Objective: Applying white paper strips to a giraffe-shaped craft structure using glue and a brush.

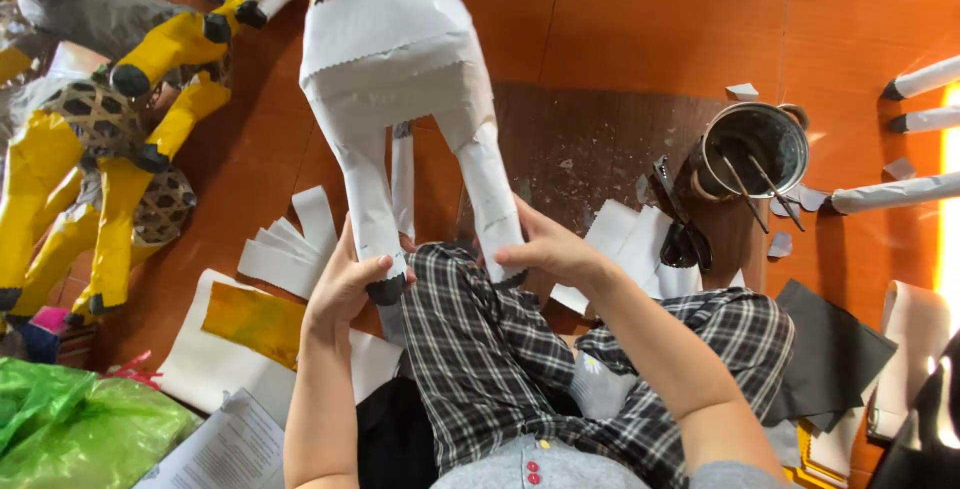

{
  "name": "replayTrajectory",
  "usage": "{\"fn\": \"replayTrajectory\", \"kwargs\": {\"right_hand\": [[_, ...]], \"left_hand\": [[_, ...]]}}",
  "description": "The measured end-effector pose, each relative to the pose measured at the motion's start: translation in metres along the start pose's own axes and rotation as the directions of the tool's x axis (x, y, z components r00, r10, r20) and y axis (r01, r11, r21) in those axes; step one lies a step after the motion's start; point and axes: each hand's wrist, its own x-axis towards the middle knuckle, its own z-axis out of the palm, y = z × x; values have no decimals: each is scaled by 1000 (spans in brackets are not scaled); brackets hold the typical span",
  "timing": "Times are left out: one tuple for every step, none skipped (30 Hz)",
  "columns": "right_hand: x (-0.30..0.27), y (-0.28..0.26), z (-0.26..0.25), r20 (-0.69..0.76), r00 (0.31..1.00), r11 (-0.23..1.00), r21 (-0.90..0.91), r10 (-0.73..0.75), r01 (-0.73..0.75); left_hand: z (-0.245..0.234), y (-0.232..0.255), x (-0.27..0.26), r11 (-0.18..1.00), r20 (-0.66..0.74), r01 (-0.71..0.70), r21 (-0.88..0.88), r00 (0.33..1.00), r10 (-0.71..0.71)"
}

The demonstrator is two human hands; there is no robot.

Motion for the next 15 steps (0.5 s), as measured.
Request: {"fn": "replayTrajectory", "kwargs": {"right_hand": [[-6,-14,-1,-1,1000,1000,2,-7,7],[-12,-30,-2,1,1000,993,-119,0,0],[-17,-45,-3,1,1000,971,-238,7,-7],[-17,-48,-13,-3,1000,971,-239,0,-1],[-18,-51,-24,-66,998,928,-372,-12,-13],[-20,-54,-34,-132,991,869,-493,-28,-41],[-11,-39,-61,-141,989,870,-491,-31,-43],[-4,-22,-89,-196,969,835,-551,-148,16],[3,-6,-117,-241,934,788,-612,-265,66],[7,-4,-126,-261,927,793,-606,-269,60],[11,-2,-135,-319,916,883,-463,-242,72],[13,0,-145,-373,903,946,-309,-215,98],[17,0,-150,-393,892,947,-302,-224,105],[20,2,-156,-449,878,986,-59,-163,154],[23,3,-161,-487,868,960,185,-95,210]], "left_hand": [[-3,-1,6,1000,5,1,6,1000,-1],[-6,-2,12,992,-1,-20,127,1000,20],[-9,-2,19,968,-4,-41,247,999,43],[-2,-4,34,968,4,-42,248,999,42],[6,-7,50,951,105,-85,297,993,56],[14,-11,65,933,205,-127,338,977,58],[4,-39,88,934,213,-123,336,976,52],[-4,-69,110,900,121,-73,429,992,23],[-12,-99,133,857,26,-15,515,1000,2],[-17,-109,146,856,39,-8,517,999,-15],[-19,-120,160,844,42,8,536,998,-36],[-20,-129,174,830,51,20,558,997,-58],[-19,-137,187,814,59,30,579,995,-79],[-19,-147,199,799,64,43,600,993,-102],[-18,-157,210,782,69,55,621,990,-125]]}}
